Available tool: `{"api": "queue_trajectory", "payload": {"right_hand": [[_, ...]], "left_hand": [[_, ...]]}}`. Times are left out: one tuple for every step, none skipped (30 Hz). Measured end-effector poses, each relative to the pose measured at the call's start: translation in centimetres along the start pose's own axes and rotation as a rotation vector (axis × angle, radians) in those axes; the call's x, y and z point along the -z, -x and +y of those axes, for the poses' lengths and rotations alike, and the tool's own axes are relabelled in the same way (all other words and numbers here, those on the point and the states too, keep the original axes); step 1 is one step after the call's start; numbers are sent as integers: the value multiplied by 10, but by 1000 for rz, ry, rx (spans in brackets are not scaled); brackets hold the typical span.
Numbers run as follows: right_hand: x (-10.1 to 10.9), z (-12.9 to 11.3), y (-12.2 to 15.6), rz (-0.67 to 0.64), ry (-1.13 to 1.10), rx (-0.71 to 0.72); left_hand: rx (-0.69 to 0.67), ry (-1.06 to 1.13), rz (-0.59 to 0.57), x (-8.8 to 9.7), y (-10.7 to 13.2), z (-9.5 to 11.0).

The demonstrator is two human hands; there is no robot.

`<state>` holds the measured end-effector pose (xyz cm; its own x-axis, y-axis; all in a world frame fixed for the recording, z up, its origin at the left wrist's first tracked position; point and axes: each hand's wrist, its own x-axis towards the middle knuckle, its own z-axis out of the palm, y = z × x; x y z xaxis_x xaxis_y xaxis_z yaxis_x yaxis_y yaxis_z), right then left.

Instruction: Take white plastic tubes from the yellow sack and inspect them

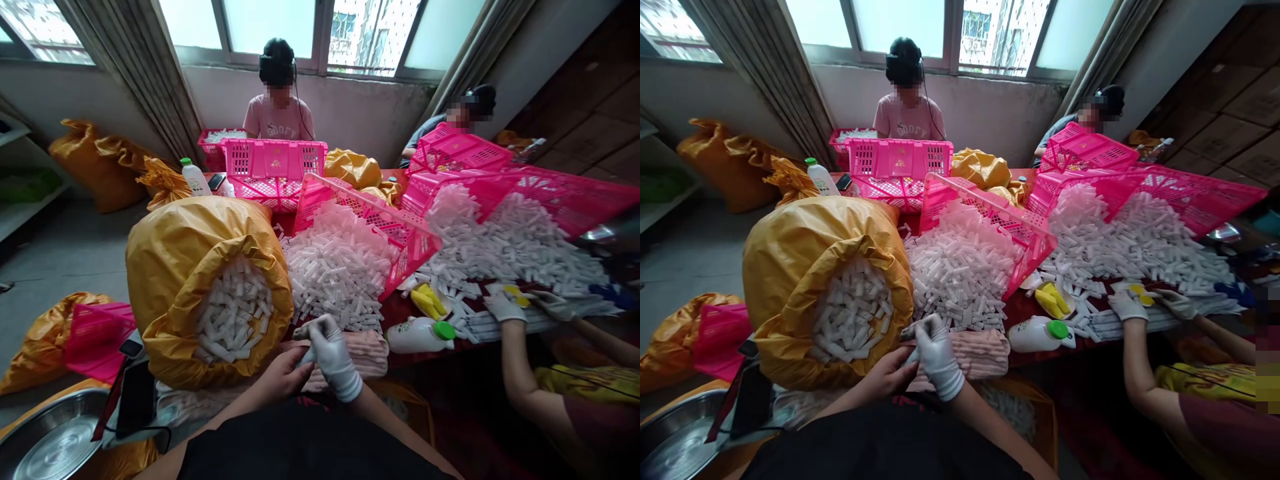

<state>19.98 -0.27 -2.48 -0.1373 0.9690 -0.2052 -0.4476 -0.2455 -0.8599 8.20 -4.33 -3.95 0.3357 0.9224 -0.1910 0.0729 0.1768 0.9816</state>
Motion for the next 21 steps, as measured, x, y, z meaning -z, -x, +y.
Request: {"api": "queue_trajectory", "payload": {"right_hand": [[0, 3, 2, -37, 72, 32], [1, 6, 4, -75, 118, 41], [3, 9, 6, -106, 134, 31], [4, 12, 7, -128, 124, 8], [6, 15, 8, -136, 106, -15], [8, 17, 8, -136, 87, -30], [10, 20, 9, -126, 69, -31], [12, 22, 10, -109, 55, -27], [13, 24, 11, -94, 47, -27], [15, 26, 12, -89, 45, -34], [16, 28, 13, -82, 44, -39], [18, 29, 15, -78, 46, -46], [19, 30, 17, -75, 48, -54], [19, 30, 19, -77, 49, -60], [19, 30, 21, -91, 54, -65], [19, 29, 23, -122, 63, -74], [18, 29, 25, -160, 73, -81], [18, 29, 26, -203, 84, -90], [18, 30, 26, -237, 92, -94], [20, 33, 26, -258, 101, -99], [24, 38, 27, -243, 105, -94]], "left_hand": [[7, 88, 6, -2, -1, -5], [34, 195, 10, -3, -1, -11], [82, 309, 1, -4, -2, -16], [144, 416, -31, -5, -3, -21], [207, 505, -69, -5, -4, -25], [260, 570, -103, -5, -5, -27], [297, 609, -133, -5, -6, -28], [316, 632, -157, -5, -6, -28], [324, 647, -179, -4, -7, -26], [332, 663, -200, -4, -8, -23], [349, 682, -224, -3, -8, -20], [373, 704, -250, -3, -8, -17], [398, 724, -272, -2, -8, -15], [423, 744, -290, -2, -8, -14], [448, 761, -305, -1, -7, -14], [471, 776, -317, -1, -6, -15], [494, 790, -333, 0, -5, -16], [515, 802, -349, 0, -5, -17], [532, 808, -363, 1, -6, -18], [539, 795, -380, 3, -7, -19], [540, 747, -424, 6, -10, -20]]}}
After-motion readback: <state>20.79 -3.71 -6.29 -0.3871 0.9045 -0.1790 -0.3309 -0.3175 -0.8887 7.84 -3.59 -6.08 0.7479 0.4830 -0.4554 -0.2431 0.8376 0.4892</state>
